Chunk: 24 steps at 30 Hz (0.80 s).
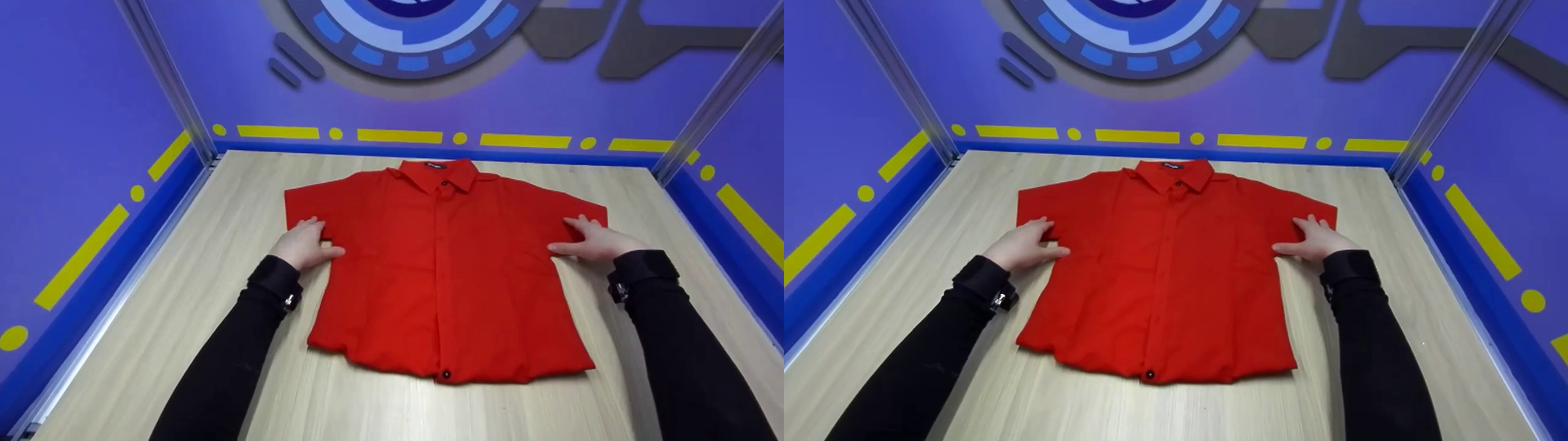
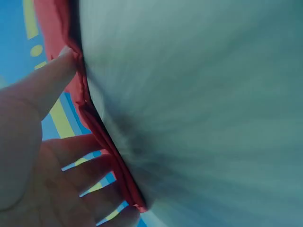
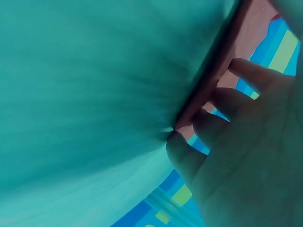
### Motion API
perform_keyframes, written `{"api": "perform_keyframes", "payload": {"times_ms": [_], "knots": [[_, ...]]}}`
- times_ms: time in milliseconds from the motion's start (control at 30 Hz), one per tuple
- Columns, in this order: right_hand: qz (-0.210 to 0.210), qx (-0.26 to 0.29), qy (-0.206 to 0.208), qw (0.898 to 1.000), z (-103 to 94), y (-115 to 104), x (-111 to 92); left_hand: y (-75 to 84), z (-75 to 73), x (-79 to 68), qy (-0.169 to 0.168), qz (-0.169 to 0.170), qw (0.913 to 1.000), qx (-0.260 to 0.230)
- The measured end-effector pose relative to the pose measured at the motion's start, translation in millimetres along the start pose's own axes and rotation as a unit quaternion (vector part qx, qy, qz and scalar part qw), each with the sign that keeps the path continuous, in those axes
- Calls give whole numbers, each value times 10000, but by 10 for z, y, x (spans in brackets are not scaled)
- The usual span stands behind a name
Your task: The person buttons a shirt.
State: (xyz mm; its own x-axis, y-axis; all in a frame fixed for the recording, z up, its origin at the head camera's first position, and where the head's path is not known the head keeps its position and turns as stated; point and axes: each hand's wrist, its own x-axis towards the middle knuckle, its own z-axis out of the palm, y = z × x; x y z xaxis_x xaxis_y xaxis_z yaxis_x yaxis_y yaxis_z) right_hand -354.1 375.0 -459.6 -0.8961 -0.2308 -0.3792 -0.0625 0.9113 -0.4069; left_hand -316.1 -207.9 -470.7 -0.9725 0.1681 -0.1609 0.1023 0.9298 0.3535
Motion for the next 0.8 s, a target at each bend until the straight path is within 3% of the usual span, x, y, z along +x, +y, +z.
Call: {"api": "perform_keyframes", "payload": {"times_ms": [267,400,467,567,700,800], "knots": [[-21,-25,4,10000,17,25,-14,35,-108,-117,-339,-196,9991,150],[11,-169,119,9998,-3,6,-26,73,-151,-136,-314,-170,9991,249],[-144,-305,326,9989,-9,-39,-34,113,-157,-144,-175,-19,9991,388],[-700,-487,775,9933,21,-175,-52,212,-142,-177,-140,444,9980,438],[-1353,-476,1186,9825,184,-461,-105,349,-55,-264,-763,945,9923,241],[-1551,-488,1073,9808,373,-646,-149,386,43,-329,-1177,1015,9863,557]]}}
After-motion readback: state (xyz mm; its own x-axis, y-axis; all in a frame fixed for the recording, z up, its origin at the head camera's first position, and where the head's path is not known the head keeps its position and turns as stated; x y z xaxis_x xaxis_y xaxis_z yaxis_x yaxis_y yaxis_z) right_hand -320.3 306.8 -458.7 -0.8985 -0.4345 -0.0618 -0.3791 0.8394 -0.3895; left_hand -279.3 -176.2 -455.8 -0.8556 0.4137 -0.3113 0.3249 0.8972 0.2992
